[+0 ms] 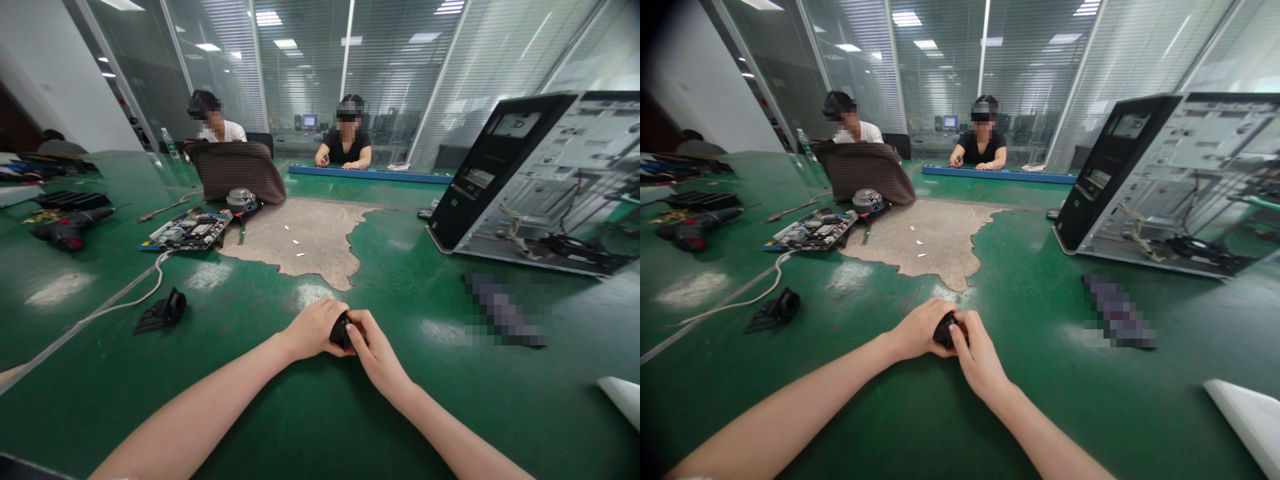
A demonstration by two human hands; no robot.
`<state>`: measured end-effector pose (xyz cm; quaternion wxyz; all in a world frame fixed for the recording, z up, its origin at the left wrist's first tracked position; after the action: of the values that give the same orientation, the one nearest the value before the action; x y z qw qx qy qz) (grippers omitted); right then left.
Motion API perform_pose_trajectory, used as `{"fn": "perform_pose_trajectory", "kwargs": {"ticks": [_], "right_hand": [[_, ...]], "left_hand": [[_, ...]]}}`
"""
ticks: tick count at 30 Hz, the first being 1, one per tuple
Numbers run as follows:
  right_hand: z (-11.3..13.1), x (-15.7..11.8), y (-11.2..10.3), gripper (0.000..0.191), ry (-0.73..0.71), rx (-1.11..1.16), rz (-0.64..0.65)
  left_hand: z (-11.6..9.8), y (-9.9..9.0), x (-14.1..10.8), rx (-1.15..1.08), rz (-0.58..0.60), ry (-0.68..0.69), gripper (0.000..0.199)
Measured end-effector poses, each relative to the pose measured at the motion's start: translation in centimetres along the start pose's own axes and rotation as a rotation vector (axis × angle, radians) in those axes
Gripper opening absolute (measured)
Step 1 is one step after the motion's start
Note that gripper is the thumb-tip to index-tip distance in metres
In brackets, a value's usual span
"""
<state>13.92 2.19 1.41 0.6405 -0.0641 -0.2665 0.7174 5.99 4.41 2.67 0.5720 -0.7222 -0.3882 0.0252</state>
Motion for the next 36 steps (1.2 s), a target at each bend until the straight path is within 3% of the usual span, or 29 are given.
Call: {"fn": "perform_pose_trajectory", "kwargs": {"ticks": [9, 15, 26, 36], "right_hand": [[-0.2, 0.2, -0.2, 0.018, 0.036, -0.053, -0.053], [-0.4, 0.6, 0.0, 0.012, 0.077, 0.042, -0.041], [0.7, -0.5, -0.1, 0.017, -0.080, -0.002, 0.005], [-0.7, 0.5, -0.2, 0.012, 0.061, 0.091, -0.074]], "left_hand": [[0.0, 0.0, 0.0, -0.007, 0.001, -0.013, 0.053], [0.0, 0.0, 0.0, -0.009, 0.015, -0.023, 0.050], [-0.1, -0.1, 0.0, -0.001, -0.030, 0.008, 0.049], [0.0, -0.1, 0.0, 0.007, -0.002, -0.013, 0.051]]}}
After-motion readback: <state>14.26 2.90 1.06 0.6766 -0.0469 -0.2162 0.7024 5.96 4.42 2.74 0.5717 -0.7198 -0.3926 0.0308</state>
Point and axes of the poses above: each hand's wrist, its own x-axis towards the middle knuckle, its own y-axis out of the palm, z = x × y, the point moved 8 cm from there along x, towards the middle knuckle
